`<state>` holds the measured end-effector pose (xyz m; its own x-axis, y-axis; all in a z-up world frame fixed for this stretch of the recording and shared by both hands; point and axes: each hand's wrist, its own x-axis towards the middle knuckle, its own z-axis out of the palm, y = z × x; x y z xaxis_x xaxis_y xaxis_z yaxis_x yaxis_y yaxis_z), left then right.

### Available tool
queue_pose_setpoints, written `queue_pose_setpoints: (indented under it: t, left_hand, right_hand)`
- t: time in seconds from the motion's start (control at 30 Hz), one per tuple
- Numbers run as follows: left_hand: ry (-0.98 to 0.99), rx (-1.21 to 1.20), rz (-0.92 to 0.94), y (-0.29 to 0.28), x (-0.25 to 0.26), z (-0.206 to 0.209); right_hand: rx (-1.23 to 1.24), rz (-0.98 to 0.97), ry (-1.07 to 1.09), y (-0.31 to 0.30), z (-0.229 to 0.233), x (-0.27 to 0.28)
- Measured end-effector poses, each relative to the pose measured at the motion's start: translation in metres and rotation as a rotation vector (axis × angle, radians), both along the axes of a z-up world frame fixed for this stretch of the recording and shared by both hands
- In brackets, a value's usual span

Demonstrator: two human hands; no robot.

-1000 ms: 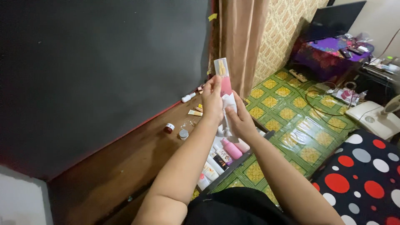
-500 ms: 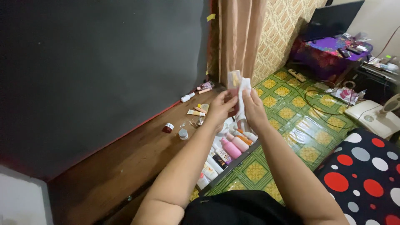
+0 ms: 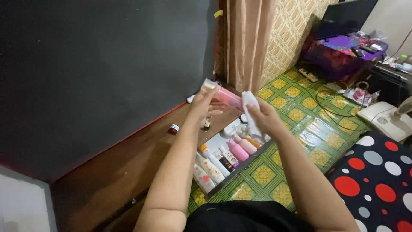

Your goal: Organizing and sorting various skincare and cosmetic products on a dresser and inside a drawer

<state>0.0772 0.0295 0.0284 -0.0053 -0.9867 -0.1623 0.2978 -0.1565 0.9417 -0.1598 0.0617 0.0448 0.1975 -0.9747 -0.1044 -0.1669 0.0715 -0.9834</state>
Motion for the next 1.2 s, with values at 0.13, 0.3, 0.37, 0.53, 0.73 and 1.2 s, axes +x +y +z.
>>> queue_pose_setpoints:
  t: [0.13, 0.3, 0.37, 0.53, 0.73, 1.2]
  left_hand:
    - [-0.042, -0.012, -0.005, 0.018, -0.007, 0.007]
    - [0.187, -0.077, 0.025, 0.01, -0.04, -0.022]
    - [0.159, -0.106, 0.011, 0.021, -0.049, -0.014]
    - [0.086, -0.274, 0.025, 0.021, -0.048, -0.02]
    - [0.01, -0.165, 0.127, 0.014, -0.024, -0.017]
    - [-0.117, -0.064, 0.09, -0.008, -0.021, -0.019]
  right_hand:
    - [-0.124, -0.053, -0.018, -0.025, -0.027, -0.009]
    - [-1.035, -0.533, 0.513, -0.026, -0.014, 0.006]
    - [-1.104, -0.478, 0.556, -0.022, -0.013, 0.018]
    - [-1.056, -0.312, 0.628, -0.013, 0.0, 0.022]
    - [-0.469, -0.098, 0.65, -0.02, 0.014, 0.003]
    - [-0.152, 0.198, 0.064, -0.011, -0.016, 0.001]
